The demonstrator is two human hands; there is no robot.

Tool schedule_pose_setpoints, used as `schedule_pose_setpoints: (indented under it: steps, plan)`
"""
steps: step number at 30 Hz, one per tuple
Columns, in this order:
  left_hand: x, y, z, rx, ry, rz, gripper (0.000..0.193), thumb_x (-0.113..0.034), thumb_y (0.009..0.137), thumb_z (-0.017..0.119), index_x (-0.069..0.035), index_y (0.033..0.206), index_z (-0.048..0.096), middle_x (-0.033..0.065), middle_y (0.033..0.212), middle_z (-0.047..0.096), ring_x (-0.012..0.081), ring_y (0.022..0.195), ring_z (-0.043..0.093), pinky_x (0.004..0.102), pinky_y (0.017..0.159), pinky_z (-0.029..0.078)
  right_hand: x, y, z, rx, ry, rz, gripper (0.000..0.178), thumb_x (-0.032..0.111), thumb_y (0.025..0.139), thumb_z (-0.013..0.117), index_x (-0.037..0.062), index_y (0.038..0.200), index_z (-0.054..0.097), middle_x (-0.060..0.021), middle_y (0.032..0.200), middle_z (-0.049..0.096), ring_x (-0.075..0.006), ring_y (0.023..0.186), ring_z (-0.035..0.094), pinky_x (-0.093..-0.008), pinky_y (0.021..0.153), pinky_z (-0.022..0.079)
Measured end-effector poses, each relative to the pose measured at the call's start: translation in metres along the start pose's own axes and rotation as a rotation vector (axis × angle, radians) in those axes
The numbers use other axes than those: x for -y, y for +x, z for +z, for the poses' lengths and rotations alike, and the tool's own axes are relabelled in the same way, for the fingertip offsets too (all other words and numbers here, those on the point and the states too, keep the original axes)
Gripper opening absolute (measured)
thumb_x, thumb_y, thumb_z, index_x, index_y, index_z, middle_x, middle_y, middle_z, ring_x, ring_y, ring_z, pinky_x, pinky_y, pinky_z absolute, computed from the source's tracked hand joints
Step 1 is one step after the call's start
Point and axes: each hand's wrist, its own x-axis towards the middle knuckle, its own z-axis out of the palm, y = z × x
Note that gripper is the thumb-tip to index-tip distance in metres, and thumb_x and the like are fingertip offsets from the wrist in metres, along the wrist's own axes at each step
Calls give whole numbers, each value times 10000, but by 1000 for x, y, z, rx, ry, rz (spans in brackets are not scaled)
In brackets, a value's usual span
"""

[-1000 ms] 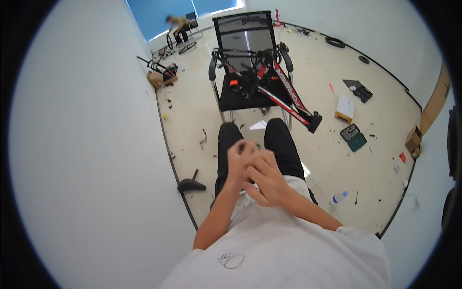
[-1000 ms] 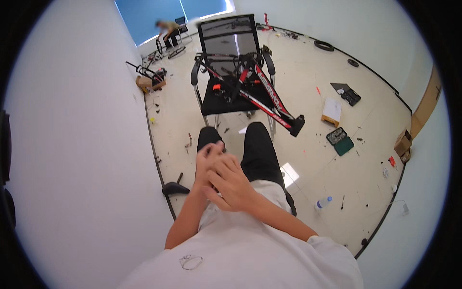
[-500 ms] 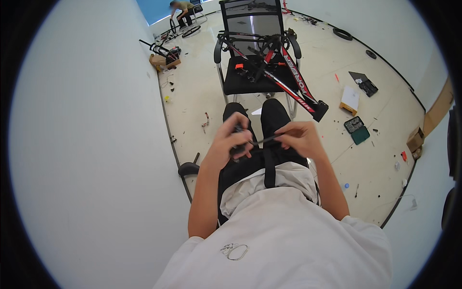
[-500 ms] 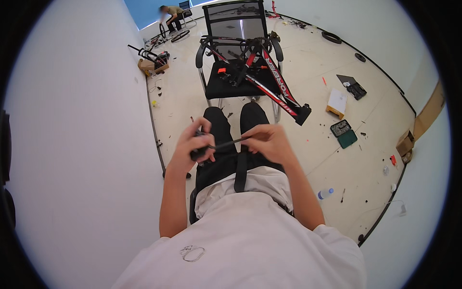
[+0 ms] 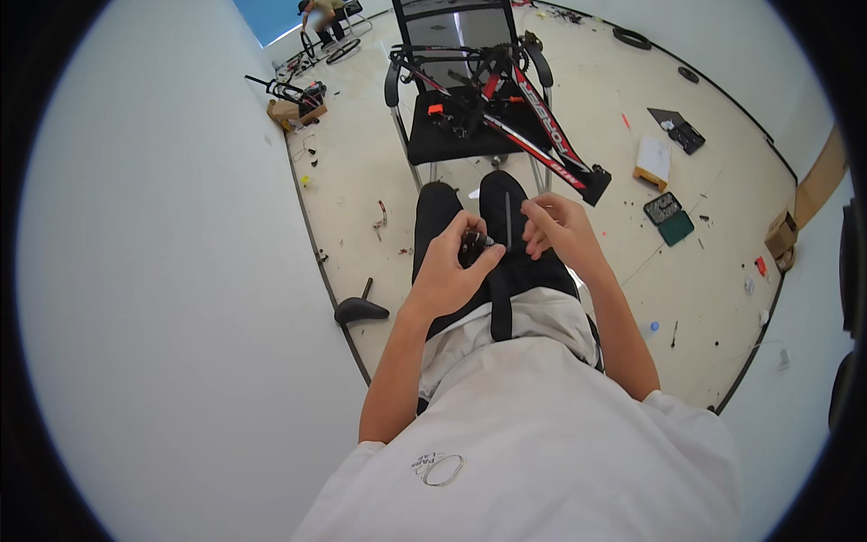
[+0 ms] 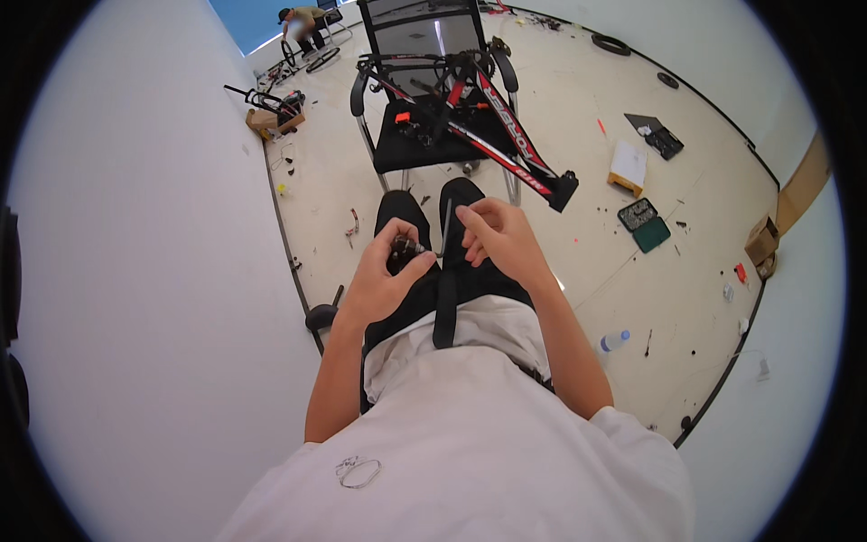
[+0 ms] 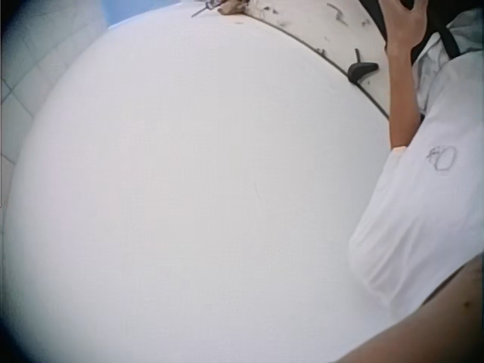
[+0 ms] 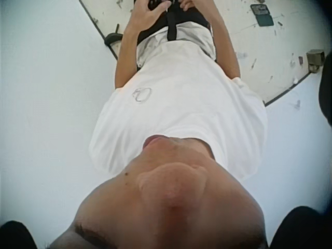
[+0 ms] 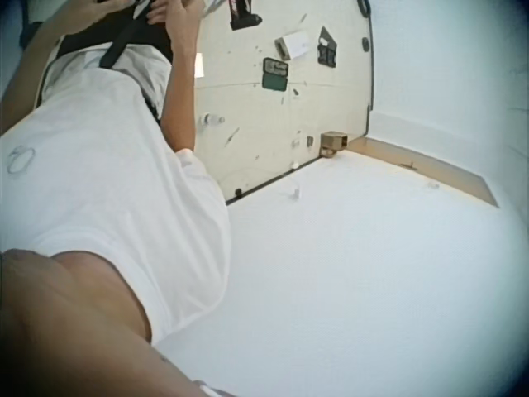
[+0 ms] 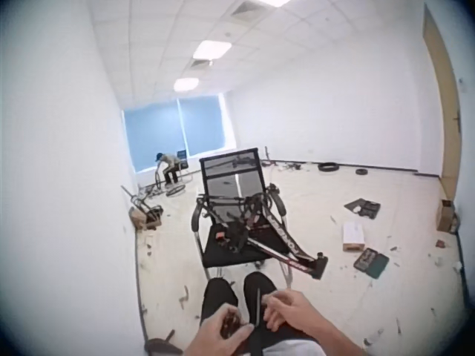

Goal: The person assembles a bicycle brake caliper using an Allen key, tightening screws and adjusting components. They handle the caliper and small parts, occasionally reaching for additional pieces on the floor.

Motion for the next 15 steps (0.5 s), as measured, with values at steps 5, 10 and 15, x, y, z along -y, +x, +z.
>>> schedule_pose_setpoints:
  steps: [5,10,15]
  plan:
    - [-7,0,6,116,-9,9,240,-183,873,677,-52,950,492,-32,739,435,54,661,381,221,592,338,-7,-3,5,160,333,140,246,204,935,607,-34,995,603,-5,622,557,-55,430,465,-197,402,333]
    - [-1,-4,0,308,-223,-69,607,-134,745,817,-104,1208,425,47,1109,509,133,999,523,271,885,449,-8,0,4,123,433,118,163,163,901,640,9,947,613,26,587,527,-27,389,412,-184,378,266]
    - [13,0,8,246,-569,-103,336,-41,818,734,-17,1096,547,26,900,568,114,759,575,254,694,491,9,-6,-2,2,447,45,165,148,887,663,10,945,594,14,634,515,-52,432,459,-204,380,297]
